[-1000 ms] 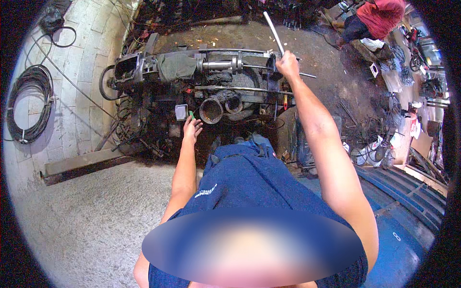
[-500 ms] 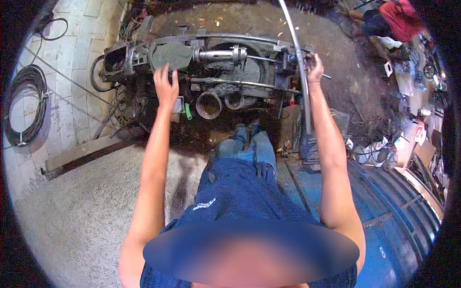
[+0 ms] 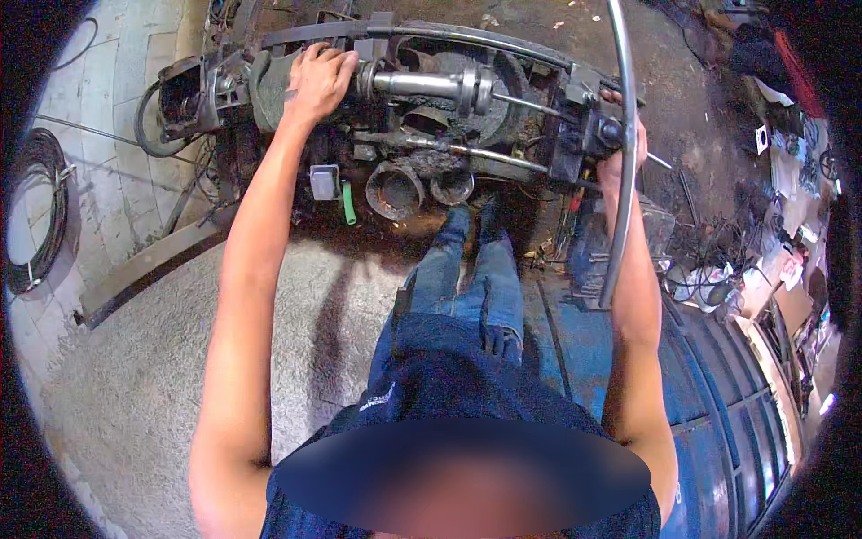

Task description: The person operates a manual lathe to fabricate a metal rod, using a wrench and a measuring tool to adjust the machine and verify the part.

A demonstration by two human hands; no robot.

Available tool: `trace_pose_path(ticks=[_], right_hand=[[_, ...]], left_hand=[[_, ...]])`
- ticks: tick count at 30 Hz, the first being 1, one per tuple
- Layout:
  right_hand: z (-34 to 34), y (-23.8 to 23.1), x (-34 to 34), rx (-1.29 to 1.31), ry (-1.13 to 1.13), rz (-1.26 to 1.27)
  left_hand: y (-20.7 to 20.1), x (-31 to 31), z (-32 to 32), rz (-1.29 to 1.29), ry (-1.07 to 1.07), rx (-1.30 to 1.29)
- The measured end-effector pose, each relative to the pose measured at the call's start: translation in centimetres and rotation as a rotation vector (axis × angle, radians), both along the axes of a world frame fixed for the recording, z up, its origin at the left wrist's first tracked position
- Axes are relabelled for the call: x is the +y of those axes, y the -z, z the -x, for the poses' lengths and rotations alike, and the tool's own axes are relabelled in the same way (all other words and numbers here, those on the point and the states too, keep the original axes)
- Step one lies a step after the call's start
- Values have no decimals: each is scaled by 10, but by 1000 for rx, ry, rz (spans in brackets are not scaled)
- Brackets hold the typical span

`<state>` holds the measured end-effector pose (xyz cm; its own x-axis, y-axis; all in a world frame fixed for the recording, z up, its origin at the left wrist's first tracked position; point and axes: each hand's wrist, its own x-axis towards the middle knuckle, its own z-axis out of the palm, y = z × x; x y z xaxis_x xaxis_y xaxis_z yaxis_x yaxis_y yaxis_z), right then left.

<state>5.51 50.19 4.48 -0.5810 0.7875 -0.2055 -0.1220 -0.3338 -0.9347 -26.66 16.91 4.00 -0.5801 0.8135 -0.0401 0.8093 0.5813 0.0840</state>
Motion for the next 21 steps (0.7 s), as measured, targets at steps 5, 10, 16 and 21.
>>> trace_pose_path(ticks=[5,10,16,21], right_hand=[[2,9,4,-19,-60,-178],[1,14,-1,14,-27,-90],[5,2,-1,29,-64,22],[14,8,-14,-69,-45,-53]], left_hand=[[-4,2,-2,0,26,20],[-8,4,3,-183,-37,-127],[-10,2,3,-351,-115,-287],[-10,1,-1,-417,-193,-333]])
